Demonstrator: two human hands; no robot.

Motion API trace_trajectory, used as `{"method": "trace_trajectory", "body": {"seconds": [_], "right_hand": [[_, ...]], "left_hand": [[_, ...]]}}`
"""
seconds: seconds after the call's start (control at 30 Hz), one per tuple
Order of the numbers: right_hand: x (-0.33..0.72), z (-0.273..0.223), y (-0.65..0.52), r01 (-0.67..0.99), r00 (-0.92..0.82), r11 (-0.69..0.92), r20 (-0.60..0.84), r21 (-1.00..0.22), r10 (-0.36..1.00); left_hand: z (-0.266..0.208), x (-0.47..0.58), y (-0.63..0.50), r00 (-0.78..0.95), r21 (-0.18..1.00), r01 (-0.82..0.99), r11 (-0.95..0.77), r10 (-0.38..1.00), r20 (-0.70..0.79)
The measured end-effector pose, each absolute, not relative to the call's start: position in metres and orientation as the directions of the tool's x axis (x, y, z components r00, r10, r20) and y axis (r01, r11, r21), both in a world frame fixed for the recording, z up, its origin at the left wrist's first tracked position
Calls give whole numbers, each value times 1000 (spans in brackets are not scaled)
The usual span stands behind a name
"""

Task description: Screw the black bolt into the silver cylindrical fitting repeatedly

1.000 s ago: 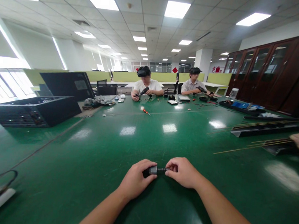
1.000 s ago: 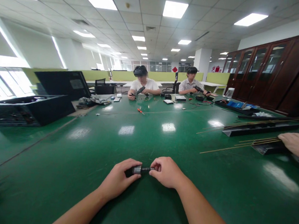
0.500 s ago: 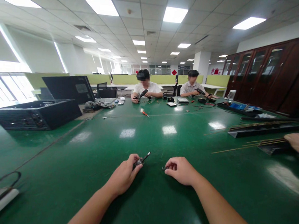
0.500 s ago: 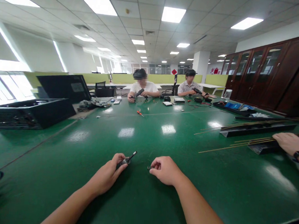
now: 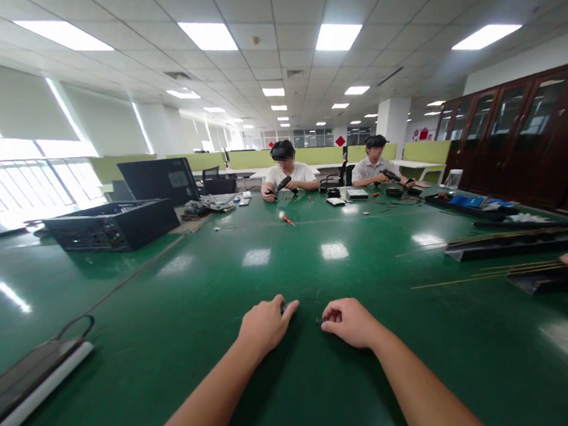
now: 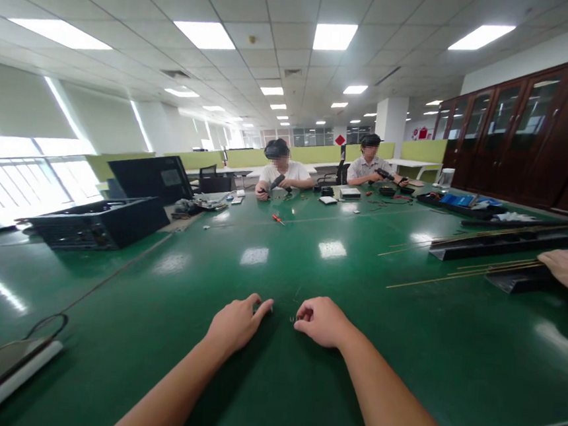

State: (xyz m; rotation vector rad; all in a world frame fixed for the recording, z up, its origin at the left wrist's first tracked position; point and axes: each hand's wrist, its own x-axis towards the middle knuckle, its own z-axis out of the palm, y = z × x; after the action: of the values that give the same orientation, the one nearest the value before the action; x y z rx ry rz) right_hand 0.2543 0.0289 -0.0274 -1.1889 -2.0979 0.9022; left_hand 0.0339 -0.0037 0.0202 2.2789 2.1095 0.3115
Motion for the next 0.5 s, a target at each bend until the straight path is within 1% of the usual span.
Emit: {"method": "trace_trajectory", "body": {"seconds": [0.17, 0.3, 0.4, 0.47, 0.5], "right_hand": [[255, -28, 30, 521, -448, 377, 131, -766, 884], [256, -29, 30, 519, -453, 379, 129, -767, 882], [256, -28, 30, 514, -457, 380, 129, -769, 880], [256, -27, 30, 511, -461, 379, 125, -772, 878], [256, -26, 30, 509, -464, 378, 123, -773, 877]], "left_hand": [[23, 45, 15, 162, 155, 970, -188, 973, 166], [31, 27, 3, 258, 196, 938, -287, 952, 161], [39, -11, -19, 246, 288, 913, -290, 952, 179], [40, -49, -38, 159, 406, 879, -251, 956, 246], [40, -71, -48, 99, 431, 876, -218, 954, 281]]}}
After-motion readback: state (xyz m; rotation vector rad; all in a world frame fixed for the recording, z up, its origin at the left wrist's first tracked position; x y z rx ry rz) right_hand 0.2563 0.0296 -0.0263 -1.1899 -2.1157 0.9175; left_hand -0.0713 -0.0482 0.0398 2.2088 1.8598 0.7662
